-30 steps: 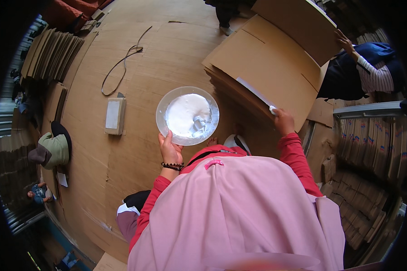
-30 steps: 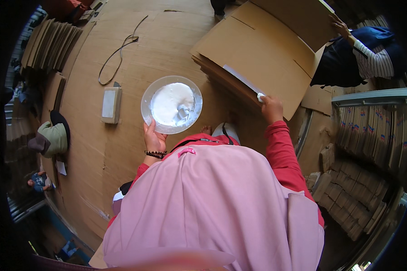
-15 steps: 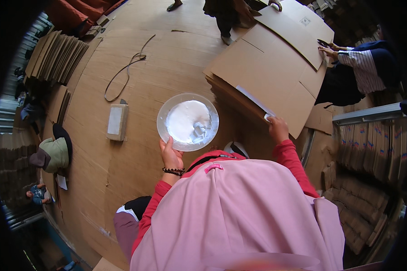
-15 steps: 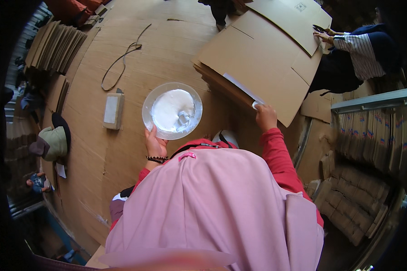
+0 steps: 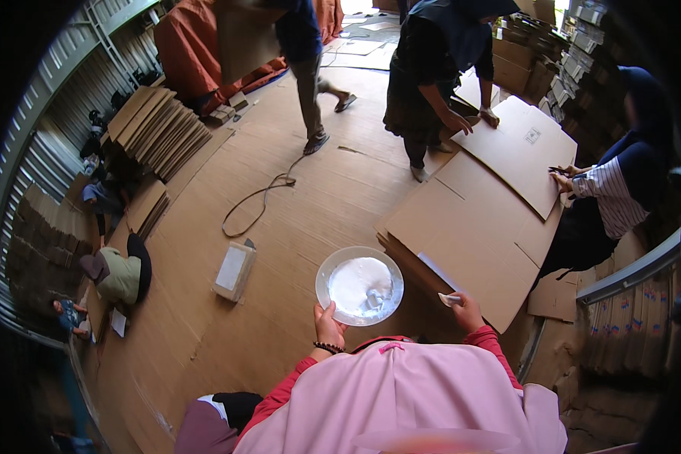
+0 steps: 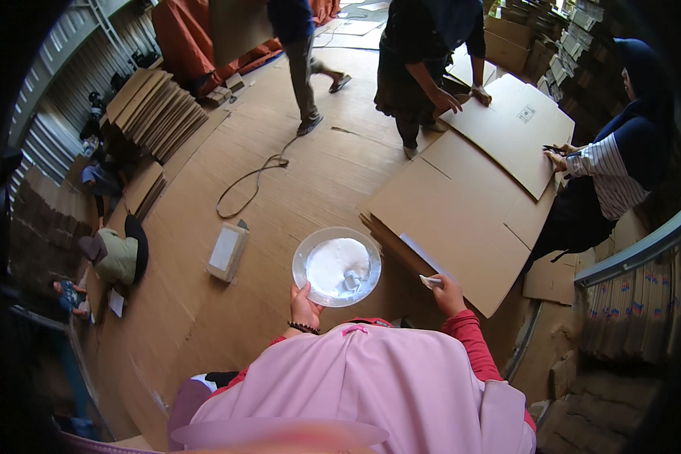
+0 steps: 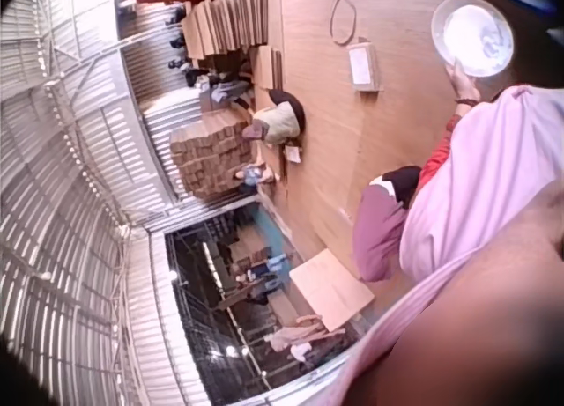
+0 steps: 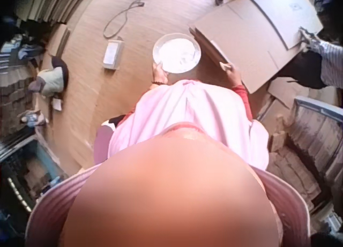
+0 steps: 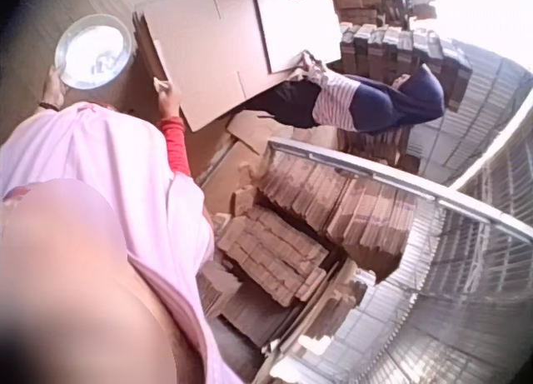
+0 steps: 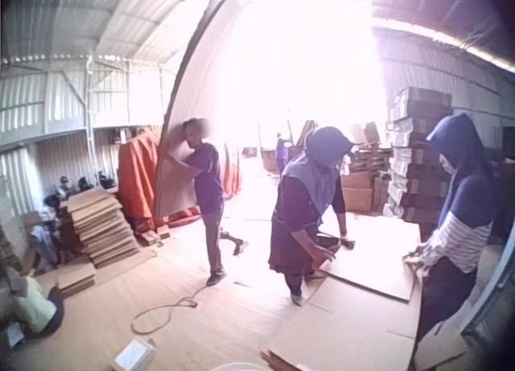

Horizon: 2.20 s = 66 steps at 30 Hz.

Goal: The person holds a bowl of white adhesive and uses a small applicator to spread glue along the edges of stacked cardboard sheets. They repeatedly dip the applicator into the bowl and apply the substance to the cardboard seams while other workers handle the sheets nearby.

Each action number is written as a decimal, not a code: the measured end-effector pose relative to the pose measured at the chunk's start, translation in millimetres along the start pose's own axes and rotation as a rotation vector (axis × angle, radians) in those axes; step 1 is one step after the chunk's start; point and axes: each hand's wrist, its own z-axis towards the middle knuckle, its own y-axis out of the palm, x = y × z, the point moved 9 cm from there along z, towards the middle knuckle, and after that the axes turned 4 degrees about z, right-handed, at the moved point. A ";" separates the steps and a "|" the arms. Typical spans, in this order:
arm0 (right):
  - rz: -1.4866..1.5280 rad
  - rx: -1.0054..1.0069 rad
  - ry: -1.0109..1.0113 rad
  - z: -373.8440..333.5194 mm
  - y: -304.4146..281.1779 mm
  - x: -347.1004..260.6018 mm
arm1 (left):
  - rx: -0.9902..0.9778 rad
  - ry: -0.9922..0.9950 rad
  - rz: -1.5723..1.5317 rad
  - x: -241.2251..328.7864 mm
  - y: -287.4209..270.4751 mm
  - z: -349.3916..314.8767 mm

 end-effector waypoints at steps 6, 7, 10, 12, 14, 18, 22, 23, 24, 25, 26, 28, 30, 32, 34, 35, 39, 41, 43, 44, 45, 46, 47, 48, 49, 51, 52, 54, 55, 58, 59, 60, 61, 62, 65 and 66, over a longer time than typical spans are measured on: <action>0.131 -0.002 0.035 -0.9 -4.9 -24.9 | -0.044 -0.013 0.018 10.9 14.7 -11.2; 0.145 0.025 0.026 -1.0 -7.2 -28.3 | -0.056 -0.008 0.015 11.5 15.4 -11.2; 0.207 0.019 0.019 0.0 -8.3 -38.5 | -0.090 -0.013 -0.016 9.3 16.6 -13.0; 0.229 -0.007 0.082 2.0 -6.0 -35.9 | -0.104 -0.016 -0.029 7.9 13.4 -9.3; 0.198 0.005 0.026 0.9 -9.6 -39.1 | -0.104 -0.020 -0.049 4.8 8.7 -3.4; 0.218 0.090 -0.031 -17.5 -16.2 -28.3 | -0.148 0.004 -0.029 -1.2 2.7 12.9; 0.331 0.190 -0.044 -49.2 -2.8 -1.7 | -0.256 0.048 -0.019 -10.7 -0.4 34.7; 0.336 0.188 -0.047 -53.2 3.0 3.5 | -0.292 0.056 -0.015 -12.6 -0.2 39.8; 0.361 0.177 -0.050 -56.7 10.0 9.1 | -0.320 0.067 -0.028 -14.1 -1.1 45.3; 0.338 0.191 -0.030 -60.1 13.3 14.7 | -0.341 0.075 -0.041 -14.7 -1.9 47.8; 0.332 0.199 -0.018 -60.3 18.6 20.4 | -0.363 0.083 -0.057 -15.6 -2.8 52.1; 0.337 0.203 -0.015 -56.5 27.2 26.4 | -0.368 0.060 -0.015 -18.9 -5.5 58.5; 0.388 0.187 -0.009 -51.4 39.6 29.5 | -0.372 0.070 0.043 -17.5 -6.5 62.1; 0.398 0.211 -0.052 -48.0 50.7 26.5 | -0.342 0.040 0.102 -20.8 -9.9 65.8; 0.403 0.214 -0.039 -45.3 65.5 26.7 | -0.306 -0.004 0.163 -24.7 -14.4 71.0; 0.379 0.213 -0.013 -45.1 72.6 28.5 | -0.313 -0.013 0.180 -25.5 -14.9 73.9; 0.490 0.211 0.057 -47.3 89.5 31.9 | -0.369 -0.045 0.245 -23.1 -15.5 83.1; 0.459 0.234 0.055 -50.0 85.9 31.4 | -0.390 -0.061 0.266 -23.5 -14.6 85.8; 0.474 0.237 0.065 -56.4 79.3 32.7 | -0.394 -0.059 0.277 -25.0 -14.5 82.6; 0.488 0.244 0.071 -55.1 79.4 33.2 | -0.392 -0.057 0.284 -24.7 -14.8 86.0; 0.515 0.249 0.099 -56.1 78.5 35.0 | -0.390 -0.055 0.291 -24.7 -14.3 86.7; 0.497 0.262 0.067 -55.6 76.0 31.5 | -0.389 -0.055 0.285 -25.3 -13.5 87.0; 0.491 0.272 0.058 -54.1 75.7 29.6 | -0.389 -0.057 0.280 -26.0 -13.0 87.8; 0.509 0.260 0.072 -53.4 76.6 29.1 | -0.375 -0.057 0.276 -26.3 -14.1 88.7; 0.453 0.288 0.040 -52.1 75.8 25.9 | -0.394 -0.061 0.275 -27.8 -13.9 91.2; 0.408 0.300 0.013 -50.8 74.7 20.0 | -0.405 -0.061 0.270 -27.7 -13.1 91.6; 0.387 0.294 0.021 -50.1 75.6 18.6 | -0.411 -0.064 0.266 -27.8 -12.5 91.9; 0.418 0.275 0.021 -49.6 78.3 17.3 | -0.422 -0.067 0.259 -27.5 -11.8 92.6; 0.389 0.285 0.030 -50.3 77.5 17.7 | -0.426 -0.069 0.263 -27.3 -11.5 92.5; 0.401 0.285 0.042 -52.9 76.5 21.5 | -0.428 -0.071 0.275 -27.0 -10.7 91.7; 0.422 0.287 0.041 -53.4 76.0 22.9 | -0.423 -0.071 0.278 -26.6 -11.0 91.5; 0.465 0.279 0.064 -53.9 76.7 26.5 | -0.418 -0.071 0.282 -26.7 -11.3 90.8; 0.435 0.288 0.038 -54.4 75.0 25.3 | -0.415 -0.072 0.281 -26.6 -11.5 90.2; 0.427 0.288 0.036 -54.6 74.2 25.6 | -0.413 -0.073 0.279 -26.5 -11.7 89.5; 0.422 0.287 0.030 -54.4 74.6 25.4 | -0.408 -0.074 0.291 -26.8 -12.6 88.9; 0.442 0.283 0.064 -54.4 76.0 27.5 | -0.407 -0.076 0.298 -26.9 -12.6 88.6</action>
